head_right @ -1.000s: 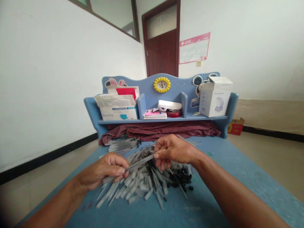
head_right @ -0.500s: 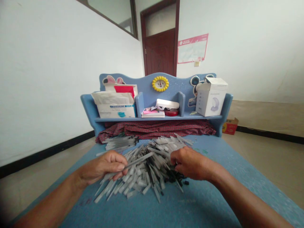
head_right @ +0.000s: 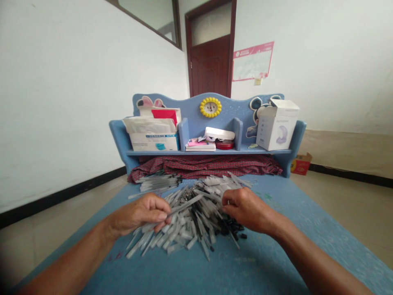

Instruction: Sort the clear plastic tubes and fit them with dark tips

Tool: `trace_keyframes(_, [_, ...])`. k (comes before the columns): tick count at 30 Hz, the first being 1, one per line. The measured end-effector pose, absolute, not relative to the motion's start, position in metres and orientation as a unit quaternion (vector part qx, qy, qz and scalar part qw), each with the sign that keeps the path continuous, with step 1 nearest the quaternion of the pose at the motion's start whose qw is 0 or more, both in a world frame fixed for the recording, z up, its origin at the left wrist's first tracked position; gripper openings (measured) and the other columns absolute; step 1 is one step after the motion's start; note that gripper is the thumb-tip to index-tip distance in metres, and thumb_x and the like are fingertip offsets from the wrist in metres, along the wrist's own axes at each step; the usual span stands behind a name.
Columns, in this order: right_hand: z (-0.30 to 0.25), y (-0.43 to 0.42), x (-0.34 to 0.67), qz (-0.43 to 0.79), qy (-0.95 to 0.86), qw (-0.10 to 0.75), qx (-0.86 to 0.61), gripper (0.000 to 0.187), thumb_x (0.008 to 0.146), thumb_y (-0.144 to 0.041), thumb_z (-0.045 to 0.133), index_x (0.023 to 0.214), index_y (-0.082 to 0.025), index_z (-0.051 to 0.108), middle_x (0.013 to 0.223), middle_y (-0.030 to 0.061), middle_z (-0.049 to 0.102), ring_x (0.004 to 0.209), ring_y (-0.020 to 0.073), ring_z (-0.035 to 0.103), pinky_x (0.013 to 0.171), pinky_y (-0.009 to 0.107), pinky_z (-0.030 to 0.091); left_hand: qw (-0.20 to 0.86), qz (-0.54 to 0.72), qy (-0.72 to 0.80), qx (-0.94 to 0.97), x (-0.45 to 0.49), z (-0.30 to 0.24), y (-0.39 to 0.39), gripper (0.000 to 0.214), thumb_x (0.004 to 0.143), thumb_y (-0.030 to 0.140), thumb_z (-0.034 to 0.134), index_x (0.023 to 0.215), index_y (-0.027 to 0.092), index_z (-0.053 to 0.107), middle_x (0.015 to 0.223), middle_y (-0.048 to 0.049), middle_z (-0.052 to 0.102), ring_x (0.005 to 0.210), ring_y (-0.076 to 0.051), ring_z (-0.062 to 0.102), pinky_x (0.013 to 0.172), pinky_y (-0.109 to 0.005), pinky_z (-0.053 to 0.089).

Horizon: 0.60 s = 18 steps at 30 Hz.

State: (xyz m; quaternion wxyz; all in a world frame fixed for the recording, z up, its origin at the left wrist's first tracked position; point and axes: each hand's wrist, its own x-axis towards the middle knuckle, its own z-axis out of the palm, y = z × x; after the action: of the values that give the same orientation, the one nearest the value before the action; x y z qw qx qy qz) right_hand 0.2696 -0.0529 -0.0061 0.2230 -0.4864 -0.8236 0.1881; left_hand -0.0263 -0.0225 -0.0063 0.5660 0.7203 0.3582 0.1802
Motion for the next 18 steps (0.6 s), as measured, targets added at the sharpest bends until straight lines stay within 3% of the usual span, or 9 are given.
trace_keyframes(10, [0.002,-0.048,0.241,0.343,-0.765,0.290,-0.462,0.016,0.083,-0.029,0.047,0.080,-0.016,0.057,0.056,-0.0015,0.058,0.043,0.0084,0.052,0.040,0.017,0.036,0.597,0.188,0.340,0.702,-0.026,-0.013,-0.024,0.020,0.070,0.032,0.066,0.075,0.012,0.070,0.061,-0.0024,0.062,0.051,-0.010,0.051,0.053,-0.020,0.038])
trace_keyframes(18, [-0.001,-0.041,0.229,0.442,-0.727,0.313,-0.421,0.021,0.084,-0.036,0.048,0.077,-0.017,0.052,0.054,-0.0018,0.061,0.039,0.0074,0.052,0.037,0.016,0.037,0.586,0.192,0.345,0.708,-0.029,-0.009,-0.025,0.022,0.069,0.033,0.066,0.074,0.012,0.070,0.057,-0.0017,0.061,0.048,-0.009,0.047,0.050,-0.020,0.036])
